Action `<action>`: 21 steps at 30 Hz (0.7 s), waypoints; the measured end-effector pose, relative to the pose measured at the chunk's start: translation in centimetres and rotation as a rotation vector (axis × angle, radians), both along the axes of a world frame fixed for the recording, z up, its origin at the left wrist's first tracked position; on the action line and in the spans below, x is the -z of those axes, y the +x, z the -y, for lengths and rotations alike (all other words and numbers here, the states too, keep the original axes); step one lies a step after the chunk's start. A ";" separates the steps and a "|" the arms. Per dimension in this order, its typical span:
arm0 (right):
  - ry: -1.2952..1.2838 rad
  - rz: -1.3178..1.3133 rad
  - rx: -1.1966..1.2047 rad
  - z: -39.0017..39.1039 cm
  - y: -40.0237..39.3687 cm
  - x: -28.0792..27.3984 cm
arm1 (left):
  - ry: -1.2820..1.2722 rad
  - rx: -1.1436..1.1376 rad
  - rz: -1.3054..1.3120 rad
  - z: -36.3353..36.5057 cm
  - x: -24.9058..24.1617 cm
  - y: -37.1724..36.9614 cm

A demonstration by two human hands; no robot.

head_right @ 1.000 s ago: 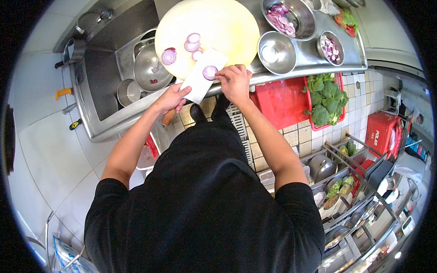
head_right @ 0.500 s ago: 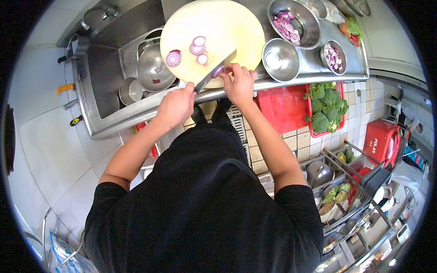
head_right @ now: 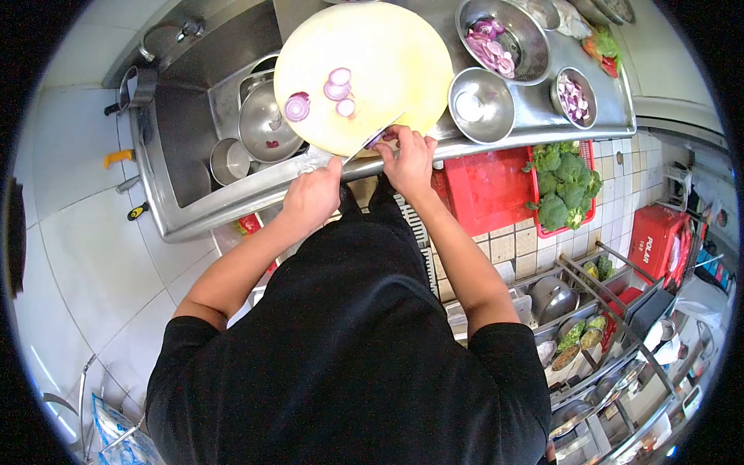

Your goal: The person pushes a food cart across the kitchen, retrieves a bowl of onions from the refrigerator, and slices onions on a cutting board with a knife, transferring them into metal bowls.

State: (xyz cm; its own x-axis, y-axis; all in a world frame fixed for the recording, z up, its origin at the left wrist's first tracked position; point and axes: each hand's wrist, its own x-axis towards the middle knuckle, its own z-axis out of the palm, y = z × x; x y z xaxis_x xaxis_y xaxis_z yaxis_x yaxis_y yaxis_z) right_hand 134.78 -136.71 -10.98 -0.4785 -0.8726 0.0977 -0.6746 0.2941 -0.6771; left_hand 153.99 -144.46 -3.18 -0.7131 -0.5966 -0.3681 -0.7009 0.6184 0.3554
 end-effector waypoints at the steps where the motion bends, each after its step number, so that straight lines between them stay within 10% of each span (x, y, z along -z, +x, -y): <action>1: -0.005 0.005 -0.002 -0.2 0.1 0.0 | 0.002 -0.005 -0.007 0.0 -0.1 0.1; 21: -0.025 0.029 0.007 2.3 -0.5 -0.5 | 0.231 -0.112 -0.210 5.3 2.8 0.1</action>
State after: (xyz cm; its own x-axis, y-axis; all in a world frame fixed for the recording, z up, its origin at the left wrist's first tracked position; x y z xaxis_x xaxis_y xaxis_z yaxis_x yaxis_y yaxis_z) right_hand 134.32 -139.06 -10.52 -0.4876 -0.8667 0.1053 -0.6527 0.2818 -0.7033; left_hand 154.13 -149.73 -5.98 -0.7222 -0.5940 -0.3545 -0.6567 0.4278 0.6210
